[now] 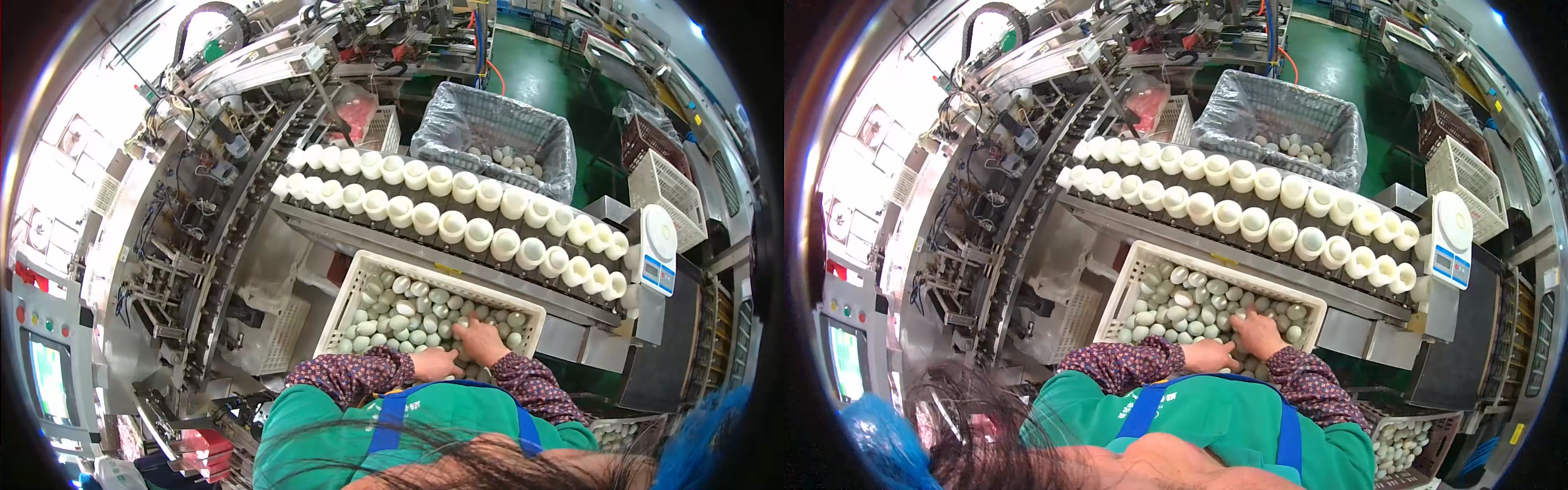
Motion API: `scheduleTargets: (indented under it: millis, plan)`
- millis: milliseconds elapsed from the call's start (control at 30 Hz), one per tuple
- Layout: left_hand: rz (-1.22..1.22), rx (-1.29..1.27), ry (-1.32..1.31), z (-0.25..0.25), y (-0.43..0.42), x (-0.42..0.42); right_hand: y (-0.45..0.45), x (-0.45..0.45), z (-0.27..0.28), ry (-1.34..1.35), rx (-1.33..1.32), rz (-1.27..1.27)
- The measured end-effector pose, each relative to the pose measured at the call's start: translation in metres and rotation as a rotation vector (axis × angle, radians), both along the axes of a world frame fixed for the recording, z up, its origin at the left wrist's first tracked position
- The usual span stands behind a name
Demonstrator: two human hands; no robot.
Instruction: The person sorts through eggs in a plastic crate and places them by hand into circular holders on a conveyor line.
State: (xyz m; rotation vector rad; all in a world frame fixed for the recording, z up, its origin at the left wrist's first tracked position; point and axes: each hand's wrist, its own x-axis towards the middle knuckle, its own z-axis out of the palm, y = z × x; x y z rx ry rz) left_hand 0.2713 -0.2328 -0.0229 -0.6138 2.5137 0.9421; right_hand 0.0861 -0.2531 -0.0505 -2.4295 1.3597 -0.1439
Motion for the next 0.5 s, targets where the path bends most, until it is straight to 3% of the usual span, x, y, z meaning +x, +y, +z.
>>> scheduleTargets:
  millis: [67, 133, 200, 267, 300, 333, 400, 433, 500]
  plan:
    - [-0.020, 0.021, -0.026, -0.003, -0.002, -0.003, -0.004, -0.001, 0.000, -0.019, 0.218, -0.075]
    - [0.003, 0.063, -0.041, -0.007, -0.004, -0.003, -0.008, -0.003, -0.007, -0.127, 0.232, -0.145]
    - [0.106, 0.259, 0.165, -0.033, -0.005, 0.006, -0.011, -0.007, -0.012, -1.101, 0.610, -0.157]
    - [0.063, 0.471, 0.109, -0.020, -0.020, 0.002, -0.006, -0.026, 0.049, -1.497, 1.345, -0.416]
    - [0.302, 0.569, 0.072, -0.008, -0.018, 0.005, -0.001, -0.040, 0.043, -1.685, 1.438, -0.254]
    - [0.555, 0.659, 0.029, 0.003, -0.017, 0.015, 0.006, -0.041, 0.047, -1.874, 1.450, -0.243]
    - [0.686, 1.087, 0.156, 0.014, -0.033, 0.023, 0.017, -0.050, 0.047, -2.081, 1.419, -0.255]
    - [0.764, 1.164, 0.284, -0.006, -0.038, 0.030, 0.021, -0.062, 0.051, -2.059, 1.363, -0.241]
    - [0.756, 1.231, 0.488, 0.046, -0.066, 0.010, 0.022, -0.088, 0.068, -1.839, 1.081, -0.345]
